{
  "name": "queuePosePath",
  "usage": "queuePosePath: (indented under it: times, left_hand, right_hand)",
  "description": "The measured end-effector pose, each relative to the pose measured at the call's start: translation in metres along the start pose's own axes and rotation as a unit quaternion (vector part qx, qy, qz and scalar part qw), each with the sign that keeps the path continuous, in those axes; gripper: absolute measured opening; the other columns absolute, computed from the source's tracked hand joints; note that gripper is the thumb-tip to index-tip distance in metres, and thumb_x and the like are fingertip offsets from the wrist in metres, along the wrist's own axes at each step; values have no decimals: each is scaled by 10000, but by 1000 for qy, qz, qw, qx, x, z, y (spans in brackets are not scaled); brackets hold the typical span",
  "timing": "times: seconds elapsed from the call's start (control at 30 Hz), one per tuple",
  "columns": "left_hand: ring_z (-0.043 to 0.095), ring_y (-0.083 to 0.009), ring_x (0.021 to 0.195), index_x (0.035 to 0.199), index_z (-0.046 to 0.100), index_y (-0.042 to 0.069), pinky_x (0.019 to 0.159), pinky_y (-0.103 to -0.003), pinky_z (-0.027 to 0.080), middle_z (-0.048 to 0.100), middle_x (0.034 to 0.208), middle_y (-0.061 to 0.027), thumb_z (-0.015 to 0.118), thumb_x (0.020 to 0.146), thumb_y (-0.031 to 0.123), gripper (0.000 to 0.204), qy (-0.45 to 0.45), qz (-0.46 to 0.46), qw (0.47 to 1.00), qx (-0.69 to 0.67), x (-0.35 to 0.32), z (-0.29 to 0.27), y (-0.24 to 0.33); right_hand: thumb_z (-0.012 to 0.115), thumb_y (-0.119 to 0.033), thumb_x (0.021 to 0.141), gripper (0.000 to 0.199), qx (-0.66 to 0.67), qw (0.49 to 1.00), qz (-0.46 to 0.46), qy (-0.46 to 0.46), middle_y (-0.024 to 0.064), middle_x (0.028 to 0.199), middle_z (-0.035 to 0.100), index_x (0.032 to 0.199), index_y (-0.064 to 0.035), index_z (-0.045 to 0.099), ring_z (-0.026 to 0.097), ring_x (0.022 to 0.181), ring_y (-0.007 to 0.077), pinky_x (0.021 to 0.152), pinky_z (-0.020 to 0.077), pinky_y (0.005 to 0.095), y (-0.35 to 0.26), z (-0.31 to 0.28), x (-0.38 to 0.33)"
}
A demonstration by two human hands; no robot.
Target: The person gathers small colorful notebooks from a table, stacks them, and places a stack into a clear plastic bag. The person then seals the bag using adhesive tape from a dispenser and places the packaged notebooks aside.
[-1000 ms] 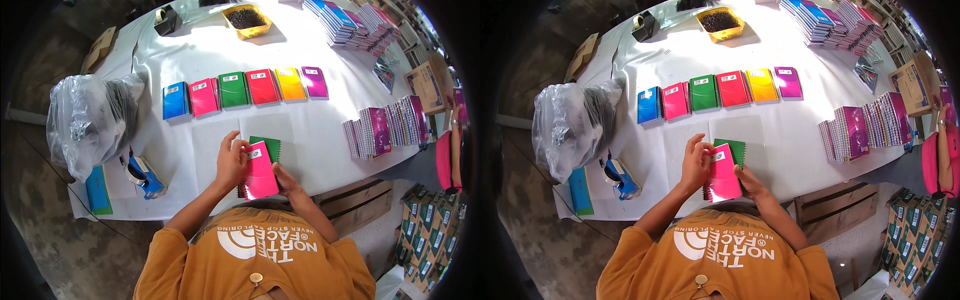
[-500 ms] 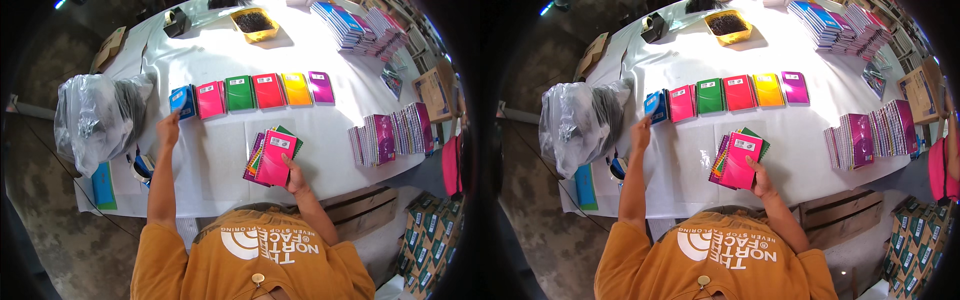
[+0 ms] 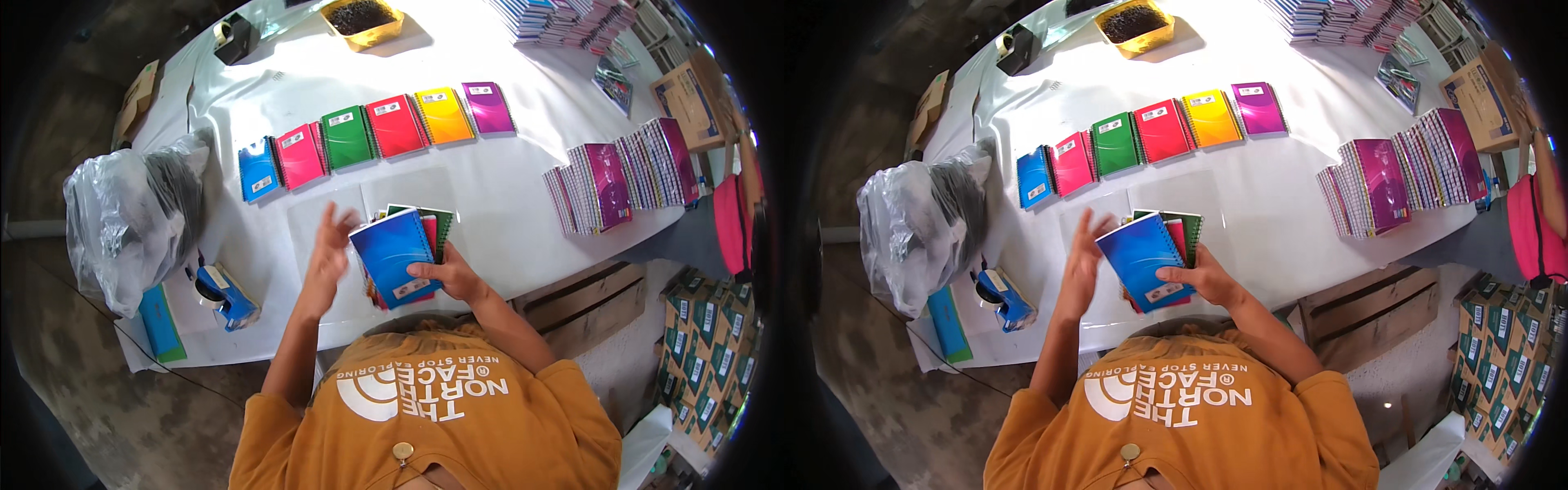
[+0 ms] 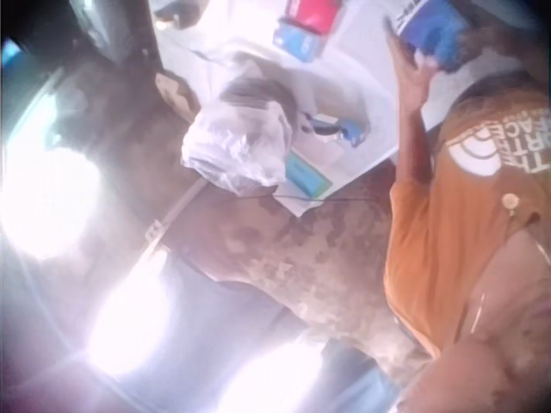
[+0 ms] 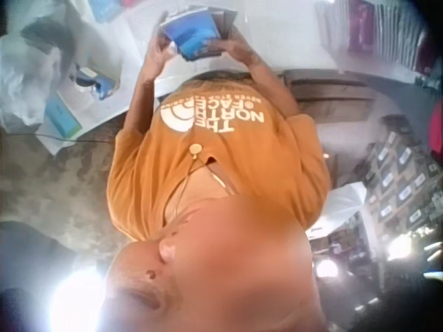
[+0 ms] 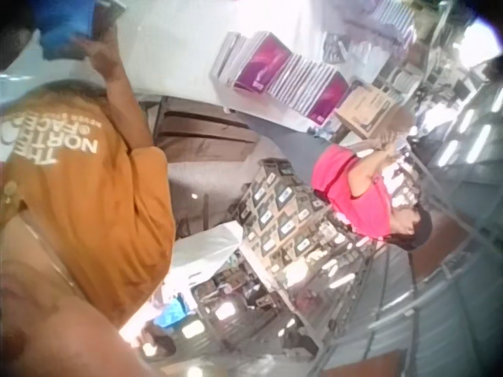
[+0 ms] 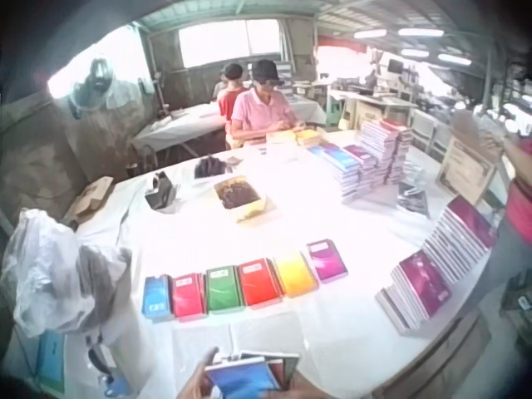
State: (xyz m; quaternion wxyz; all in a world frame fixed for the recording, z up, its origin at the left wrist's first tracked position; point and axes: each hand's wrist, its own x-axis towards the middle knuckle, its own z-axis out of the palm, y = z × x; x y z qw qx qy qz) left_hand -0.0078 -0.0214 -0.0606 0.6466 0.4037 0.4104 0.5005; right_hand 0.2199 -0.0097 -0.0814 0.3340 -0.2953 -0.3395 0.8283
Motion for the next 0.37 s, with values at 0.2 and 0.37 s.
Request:
queuePosePath:
  times: [0.2,0.37]
  left_hand:
    - [471,-173,1106,1219,392,90,949,-320,404,469,1163,-60,775,621,-28,719,15,28,993,112,-13,13,-42]
    - [438,-172,1139,1234,383,97,988,-320,363,444,1191,-63,770,618,-10,735,-1,87,985,146,-5,14,-63]
  right_hand:
    - [827,-185,629,811,-255,947,-194,12,61,1265,440,1311,-91,397,425,1188,194,1008,343,311,18,-11,11]
    - [800,-274,638,951,-558,808,-182,50,76,1389,371,1404,-188,244,330,1310,276,1096,190,488,48,-39,22]
